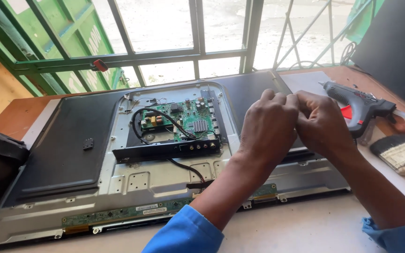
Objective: The person works on the back of a disassembled flat-screen TV, handling a small circuit board and connecting wires. They use a hot glue gun to apply adhesive to the board and a screwdriver to adjust components, then place the board into the TV chassis.
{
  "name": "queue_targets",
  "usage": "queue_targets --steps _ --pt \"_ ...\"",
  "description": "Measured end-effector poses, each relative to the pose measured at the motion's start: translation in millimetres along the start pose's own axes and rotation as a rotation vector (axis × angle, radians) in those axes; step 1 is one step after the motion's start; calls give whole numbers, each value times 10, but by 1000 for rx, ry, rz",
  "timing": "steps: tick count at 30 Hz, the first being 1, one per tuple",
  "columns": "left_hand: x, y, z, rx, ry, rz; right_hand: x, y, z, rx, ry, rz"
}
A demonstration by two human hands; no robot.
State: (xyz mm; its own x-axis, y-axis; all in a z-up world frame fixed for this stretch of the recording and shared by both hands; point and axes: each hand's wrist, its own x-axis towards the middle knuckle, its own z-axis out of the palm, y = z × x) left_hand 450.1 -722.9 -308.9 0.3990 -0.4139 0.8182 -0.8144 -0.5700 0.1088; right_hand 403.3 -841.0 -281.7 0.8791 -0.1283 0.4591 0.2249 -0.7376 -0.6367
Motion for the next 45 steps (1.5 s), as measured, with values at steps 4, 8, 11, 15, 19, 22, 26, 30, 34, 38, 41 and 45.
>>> queue_targets --steps 4,8,11,15,19,22,26,30,34,38,41,45 --pt "231 -348 -424 -635 -307 -513 74 314 -118 723 -232 20" --pt "265 -339 -597 -1332 -528 -705 93 260 -134 859 -332 26" --pt "219 -67 -391 -392 -265 -367 106 185 -53 615 -206 75" --pt "111 -2 -290 -122 -54 116 -18 23 -195 126 -54 -1" --pt "323 -221 -629 -752 -443 -630 19 213 -356 548 -241 -128" --pt "248 -396 -511 -1888 -674 -657 27 43 -367 583 -259 -245" --pt "175 1 -308 -354 -214 -255 110 198 -185 248 -165 -29" --pt "92 29 -286 -185 -143 76 120 466 -263 333 -229 37" --pt "273 -297 -549 -1111 -593 -764 13 233 -482 575 -377 -36" --pt "213 -262 -547 -1279 -591 -775 64 276 -323 365 -318 -37" --pt "167 6 -335 -412 -270 -280 121 294 -279 202 -253 41" --pt "76 7 -233 -101 -89 214 84 398 -360 105 -229 33"
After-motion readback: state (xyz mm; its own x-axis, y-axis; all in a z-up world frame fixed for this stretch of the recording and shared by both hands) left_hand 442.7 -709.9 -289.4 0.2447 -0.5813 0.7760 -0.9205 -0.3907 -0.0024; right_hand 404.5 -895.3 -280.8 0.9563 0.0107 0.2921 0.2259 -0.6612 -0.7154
